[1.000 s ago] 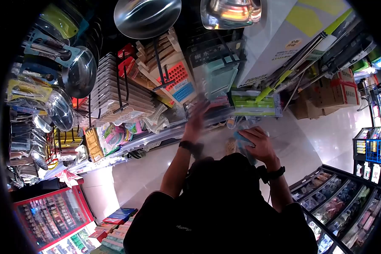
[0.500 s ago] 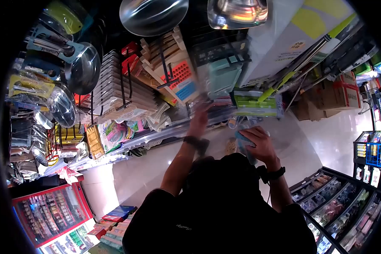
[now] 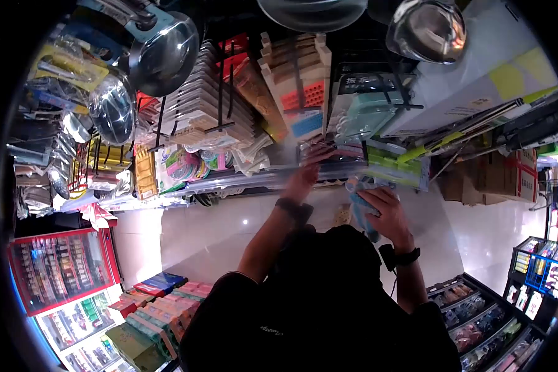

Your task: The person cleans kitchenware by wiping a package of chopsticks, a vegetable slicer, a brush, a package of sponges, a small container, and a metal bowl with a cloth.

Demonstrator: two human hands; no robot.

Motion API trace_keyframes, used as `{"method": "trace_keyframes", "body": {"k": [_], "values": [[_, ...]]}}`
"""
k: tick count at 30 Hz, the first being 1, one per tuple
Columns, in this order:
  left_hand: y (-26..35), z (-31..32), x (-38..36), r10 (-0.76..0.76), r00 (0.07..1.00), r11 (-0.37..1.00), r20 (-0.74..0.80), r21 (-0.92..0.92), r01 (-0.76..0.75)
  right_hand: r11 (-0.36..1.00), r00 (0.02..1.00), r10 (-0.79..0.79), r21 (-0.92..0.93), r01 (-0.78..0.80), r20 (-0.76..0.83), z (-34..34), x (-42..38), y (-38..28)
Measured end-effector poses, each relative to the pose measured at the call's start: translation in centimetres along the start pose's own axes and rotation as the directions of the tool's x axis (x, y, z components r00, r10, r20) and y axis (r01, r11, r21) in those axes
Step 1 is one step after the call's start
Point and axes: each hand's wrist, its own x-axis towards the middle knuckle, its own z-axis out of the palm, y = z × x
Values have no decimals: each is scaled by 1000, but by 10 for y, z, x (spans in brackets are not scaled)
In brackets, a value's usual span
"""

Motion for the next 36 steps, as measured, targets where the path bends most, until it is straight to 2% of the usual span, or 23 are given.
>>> {"method": "trace_keyframes", "body": {"k": [3, 6, 9, 12, 13, 15, 16, 18, 21, 24, 31, 36], "values": [[2, 2, -9, 14, 1000, 999, -9, 41, -14, 1000, 1000, -18, 2, 18, 10, 2, 6, 1], [12, -6, -16, -99, 995, 993, 7, 62, 99, 1000, 999, -23, -1, 23, 30, 3, 9, 3], [32, -30, -36, 94, 993, 894, 65, 433, -113, 999, 999, -34, -9, 35, 39, 6, 14, 2], [78, -26, -79, 322, 947, 876, 10, 376, -302, 999, 998, -42, -2, 42, 47, 10, 19, 2], [91, -26, -86, 410, 906, 851, -110, 405, -336, 999, 998, -42, 5, 42, 45, 13, 20, 2], [118, -26, -92, 563, 759, 793, -328, 473, -384, 999, 998, -43, 14, 42, 49, 19, 25, -1], [129, -32, -90, 647, 705, 737, -291, 477, -479, 999, 998, -42, 17, 41, 56, 20, 28, -3], [145, -29, -88, 740, 604, 639, -296, 591, -493, 999, 997, -44, 20, 43, 61, 24, 32, -8], [159, -43, -71, 689, 706, 657, -166, 555, -510, 998, 997, -54, 19, 53, 54, 30, 35, -14], [164, -46, -55, 590, 782, 734, -204, 539, -413, 998, 997, -64, 9, 64, 39, 33, 37, -18], [176, -26, -43, 513, 817, 727, -263, 639, -251, 999, 999, -30, -11, 31, 35, 35, 37, -27], [186, -24, -57, 424, 877, 708, -226, 687, -165, 1000, 999, -27, 9, 26, 30, 37, 40, -28]]}}
